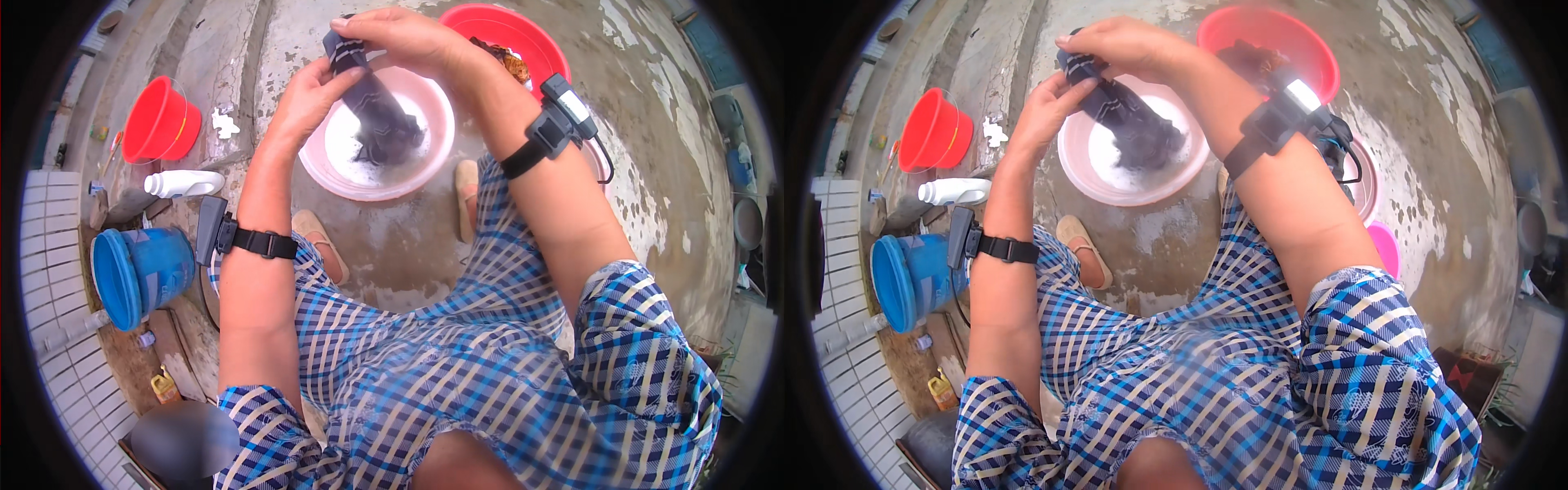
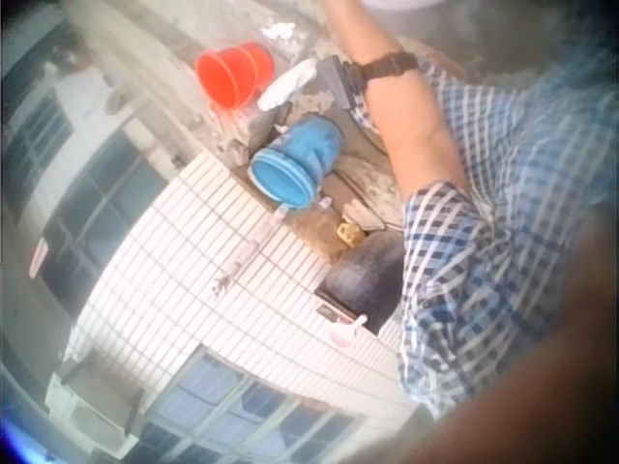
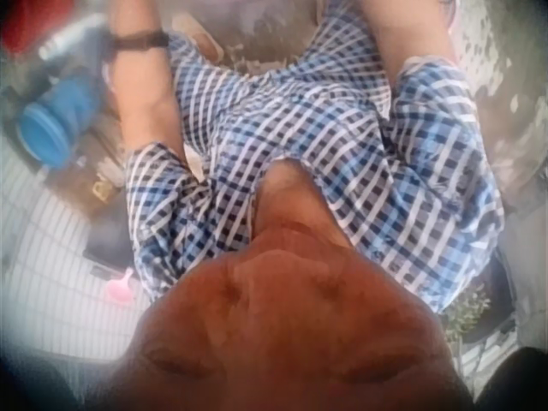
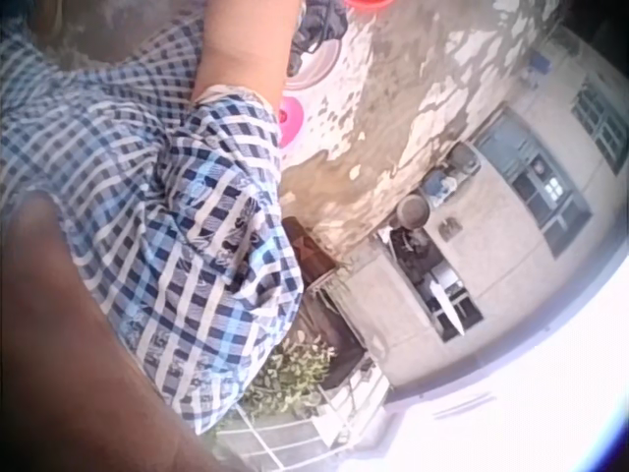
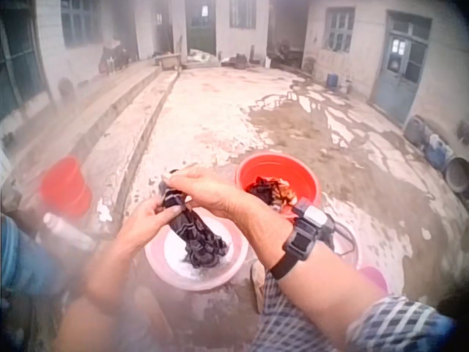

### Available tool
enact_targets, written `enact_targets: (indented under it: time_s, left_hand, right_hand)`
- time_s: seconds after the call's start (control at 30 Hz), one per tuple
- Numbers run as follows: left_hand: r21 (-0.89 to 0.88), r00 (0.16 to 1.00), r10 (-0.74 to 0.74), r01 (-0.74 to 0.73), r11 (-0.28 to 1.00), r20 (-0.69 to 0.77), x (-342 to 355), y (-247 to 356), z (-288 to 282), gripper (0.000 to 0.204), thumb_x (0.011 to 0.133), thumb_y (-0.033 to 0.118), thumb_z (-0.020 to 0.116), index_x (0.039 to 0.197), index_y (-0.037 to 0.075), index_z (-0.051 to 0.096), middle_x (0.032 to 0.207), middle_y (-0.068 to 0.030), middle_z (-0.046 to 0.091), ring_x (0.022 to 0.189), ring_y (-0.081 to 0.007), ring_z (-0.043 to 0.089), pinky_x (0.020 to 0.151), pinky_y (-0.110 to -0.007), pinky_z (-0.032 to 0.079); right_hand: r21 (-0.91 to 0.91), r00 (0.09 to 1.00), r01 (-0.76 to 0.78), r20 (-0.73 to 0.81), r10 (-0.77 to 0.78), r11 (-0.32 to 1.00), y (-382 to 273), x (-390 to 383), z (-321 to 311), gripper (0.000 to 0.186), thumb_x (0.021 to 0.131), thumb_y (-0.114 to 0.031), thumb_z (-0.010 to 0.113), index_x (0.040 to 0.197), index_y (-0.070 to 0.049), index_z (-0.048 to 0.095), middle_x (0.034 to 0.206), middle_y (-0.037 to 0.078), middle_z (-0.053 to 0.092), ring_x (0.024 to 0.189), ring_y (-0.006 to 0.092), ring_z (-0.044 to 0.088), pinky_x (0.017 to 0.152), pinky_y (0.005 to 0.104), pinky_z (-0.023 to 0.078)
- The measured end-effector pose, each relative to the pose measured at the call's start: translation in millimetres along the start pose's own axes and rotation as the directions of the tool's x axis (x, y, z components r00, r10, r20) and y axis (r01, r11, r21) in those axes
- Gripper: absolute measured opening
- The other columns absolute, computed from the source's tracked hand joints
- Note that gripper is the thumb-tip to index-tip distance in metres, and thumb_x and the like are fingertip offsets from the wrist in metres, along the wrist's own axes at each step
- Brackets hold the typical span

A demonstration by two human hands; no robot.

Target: Washing dark-colored clothes by hand in a plastic basin with soapy water.

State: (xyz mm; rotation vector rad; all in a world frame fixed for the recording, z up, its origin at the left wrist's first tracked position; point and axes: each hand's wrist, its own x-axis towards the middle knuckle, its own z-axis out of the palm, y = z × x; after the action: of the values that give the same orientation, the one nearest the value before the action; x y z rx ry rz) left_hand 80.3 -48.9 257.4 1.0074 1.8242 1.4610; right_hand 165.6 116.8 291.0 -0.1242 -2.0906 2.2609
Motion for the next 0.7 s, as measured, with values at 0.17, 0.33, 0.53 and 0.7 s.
enact_targets:
  time_s: [0.17, 0.33, 0.53, 0.7]
  left_hand:
    - [-0.048, 0.997, -0.040, 0.037, 0.998, -0.069, 7, -10, 2, 0.024, 0.093, 0.022, 0.058, 0.103, 0.001, 0.065, 0.093, -0.0031, 0.068, 0.081, -0.0076, 0.061, 0.074, -0.022, 0.047]
    - [-0.233, 0.987, 0.057, -0.091, 0.968, -0.150, 8, 6, -6, 0.024, 0.094, 0.023, 0.057, 0.103, 0.002, 0.065, 0.093, -0.0028, 0.068, 0.080, -0.0070, 0.061, 0.073, -0.021, 0.047]
    - [-0.423, 0.965, 0.168, -0.241, 0.874, -0.202, 6, 23, -8, 0.023, 0.094, 0.022, 0.057, 0.103, 0.003, 0.065, 0.093, -0.0027, 0.067, 0.080, -0.0078, 0.062, 0.072, -0.022, 0.048]
    - [-0.475, 0.903, 0.154, -0.348, 0.808, -0.401, 7, 19, -34, 0.023, 0.094, 0.019, 0.059, 0.107, 0.001, 0.062, 0.099, -0.0048, 0.067, 0.087, -0.0116, 0.063, 0.078, -0.025, 0.049]
  right_hand:
    - [-0.063, 0.999, 0.050, 0.000, -0.050, 0.997, 3, -12, 6, 0.025, 0.087, -0.023, 0.063, 0.098, -0.001, 0.065, 0.091, 0.006, 0.064, 0.086, 0.0145, 0.061, 0.081, 0.0269, 0.050]
    - [-0.030, 1.000, -0.010, -0.030, 0.009, 0.999, 39, -4, -32, 0.033, 0.082, -0.012, 0.062, 0.113, 0.000, 0.060, 0.112, 0.008, 0.061, 0.102, 0.0166, 0.059, 0.088, 0.0286, 0.049]
    - [-0.466, 0.990, 0.021, 0.135, 0.048, 0.884, 106, 1, -15, 0.049, 0.076, -0.024, 0.071, 0.120, -0.009, 0.060, 0.115, 0.009, 0.064, 0.110, 0.0216, 0.057, 0.096, 0.0357, 0.041]
    - [-0.849, 0.951, -0.291, -0.206, 0.231, 0.441, 110, 22, -23, 0.029, 0.076, -0.020, 0.063, 0.103, -0.008, 0.069, 0.097, 0.014, 0.068, 0.095, 0.0277, 0.065, 0.085, 0.0379, 0.049]
